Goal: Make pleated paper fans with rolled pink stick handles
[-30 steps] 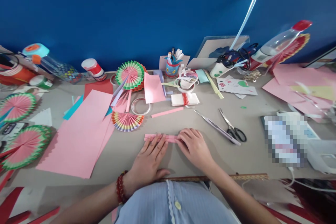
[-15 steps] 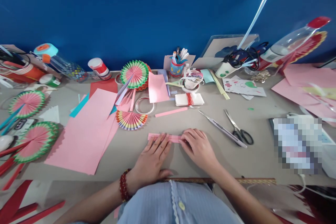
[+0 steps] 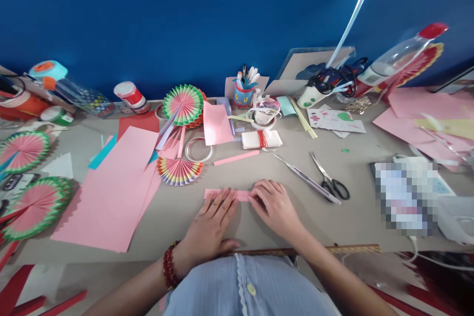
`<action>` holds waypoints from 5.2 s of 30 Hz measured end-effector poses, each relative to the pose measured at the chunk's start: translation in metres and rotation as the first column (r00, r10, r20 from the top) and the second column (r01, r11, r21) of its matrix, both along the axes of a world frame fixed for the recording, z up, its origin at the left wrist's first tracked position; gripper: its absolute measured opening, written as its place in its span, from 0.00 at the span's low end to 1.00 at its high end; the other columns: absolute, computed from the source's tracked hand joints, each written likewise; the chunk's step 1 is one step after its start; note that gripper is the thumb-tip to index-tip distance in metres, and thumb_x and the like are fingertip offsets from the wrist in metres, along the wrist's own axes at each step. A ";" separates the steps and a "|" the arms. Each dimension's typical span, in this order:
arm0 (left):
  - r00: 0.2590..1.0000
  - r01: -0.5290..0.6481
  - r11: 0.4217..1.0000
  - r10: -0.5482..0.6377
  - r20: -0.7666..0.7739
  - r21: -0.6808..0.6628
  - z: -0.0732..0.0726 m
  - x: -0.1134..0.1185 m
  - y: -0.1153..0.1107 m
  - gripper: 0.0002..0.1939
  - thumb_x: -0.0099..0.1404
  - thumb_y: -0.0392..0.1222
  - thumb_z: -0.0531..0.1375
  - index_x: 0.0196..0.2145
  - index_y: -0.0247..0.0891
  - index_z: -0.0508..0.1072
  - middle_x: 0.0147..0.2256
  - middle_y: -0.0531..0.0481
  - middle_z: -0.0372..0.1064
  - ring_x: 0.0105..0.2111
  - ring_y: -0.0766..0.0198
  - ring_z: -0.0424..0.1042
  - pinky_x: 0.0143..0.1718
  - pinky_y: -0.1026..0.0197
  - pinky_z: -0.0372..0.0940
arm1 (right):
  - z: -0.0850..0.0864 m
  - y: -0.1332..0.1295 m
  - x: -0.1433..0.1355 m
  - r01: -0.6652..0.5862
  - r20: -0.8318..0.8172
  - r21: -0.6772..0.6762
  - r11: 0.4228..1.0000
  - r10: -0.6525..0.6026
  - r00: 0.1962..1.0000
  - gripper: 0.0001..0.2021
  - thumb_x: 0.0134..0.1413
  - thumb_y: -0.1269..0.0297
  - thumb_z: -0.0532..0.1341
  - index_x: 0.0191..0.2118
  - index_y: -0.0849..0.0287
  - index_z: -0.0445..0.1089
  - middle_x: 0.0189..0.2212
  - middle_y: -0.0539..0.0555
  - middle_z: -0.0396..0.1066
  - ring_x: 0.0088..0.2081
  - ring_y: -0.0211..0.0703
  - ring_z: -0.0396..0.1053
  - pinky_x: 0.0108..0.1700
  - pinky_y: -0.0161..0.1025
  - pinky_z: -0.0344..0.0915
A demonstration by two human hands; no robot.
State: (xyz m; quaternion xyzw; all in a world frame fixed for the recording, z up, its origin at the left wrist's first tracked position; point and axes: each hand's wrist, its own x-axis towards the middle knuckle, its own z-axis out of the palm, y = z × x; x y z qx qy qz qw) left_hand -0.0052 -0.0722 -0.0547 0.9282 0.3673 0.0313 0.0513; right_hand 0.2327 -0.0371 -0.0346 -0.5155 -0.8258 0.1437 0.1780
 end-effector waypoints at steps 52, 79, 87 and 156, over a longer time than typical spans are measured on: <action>1.000 0.006 0.999 -0.006 0.019 0.044 0.000 0.001 0.003 0.48 0.66 0.73 0.44 0.69 0.30 0.54 0.70 0.37 0.45 0.70 0.44 0.44 0.68 0.43 0.37 | -0.008 -0.033 0.010 -0.046 0.081 0.123 0.991 0.036 0.996 0.15 0.67 0.63 0.57 0.55 0.46 0.72 0.64 0.48 0.64 0.63 0.54 0.60 0.67 0.61 0.50; 1.000 0.017 0.999 -0.017 0.019 0.047 0.015 -0.016 0.011 0.45 0.69 0.69 0.45 0.71 0.31 0.46 0.69 0.39 0.49 0.69 0.50 0.48 0.69 0.42 0.36 | -0.004 -0.031 -0.004 -0.168 0.145 0.105 0.980 0.152 0.978 0.21 0.69 0.64 0.54 0.65 0.53 0.62 0.62 0.51 0.67 0.63 0.52 0.60 0.67 0.59 0.51; 0.987 -0.157 0.983 0.158 -0.009 0.097 0.013 -0.064 -0.006 0.41 0.71 0.62 0.51 0.71 0.33 0.48 0.69 0.39 0.51 0.69 0.48 0.49 0.69 0.43 0.41 | -0.009 -0.031 -0.002 -0.174 0.115 0.116 0.978 0.161 0.980 0.20 0.69 0.64 0.54 0.63 0.53 0.64 0.62 0.50 0.66 0.64 0.53 0.59 0.67 0.60 0.50; 0.941 -0.131 0.987 0.152 0.303 -0.089 0.009 -0.013 0.059 0.05 0.74 0.36 0.52 0.38 0.38 0.66 0.39 0.48 0.66 0.41 0.55 0.64 0.45 0.51 0.61 | 0.001 0.012 0.001 -0.125 -0.044 0.014 0.992 0.125 0.991 0.01 0.63 0.68 0.60 0.40 0.56 0.68 0.42 0.55 0.71 0.46 0.49 0.64 0.54 0.47 0.59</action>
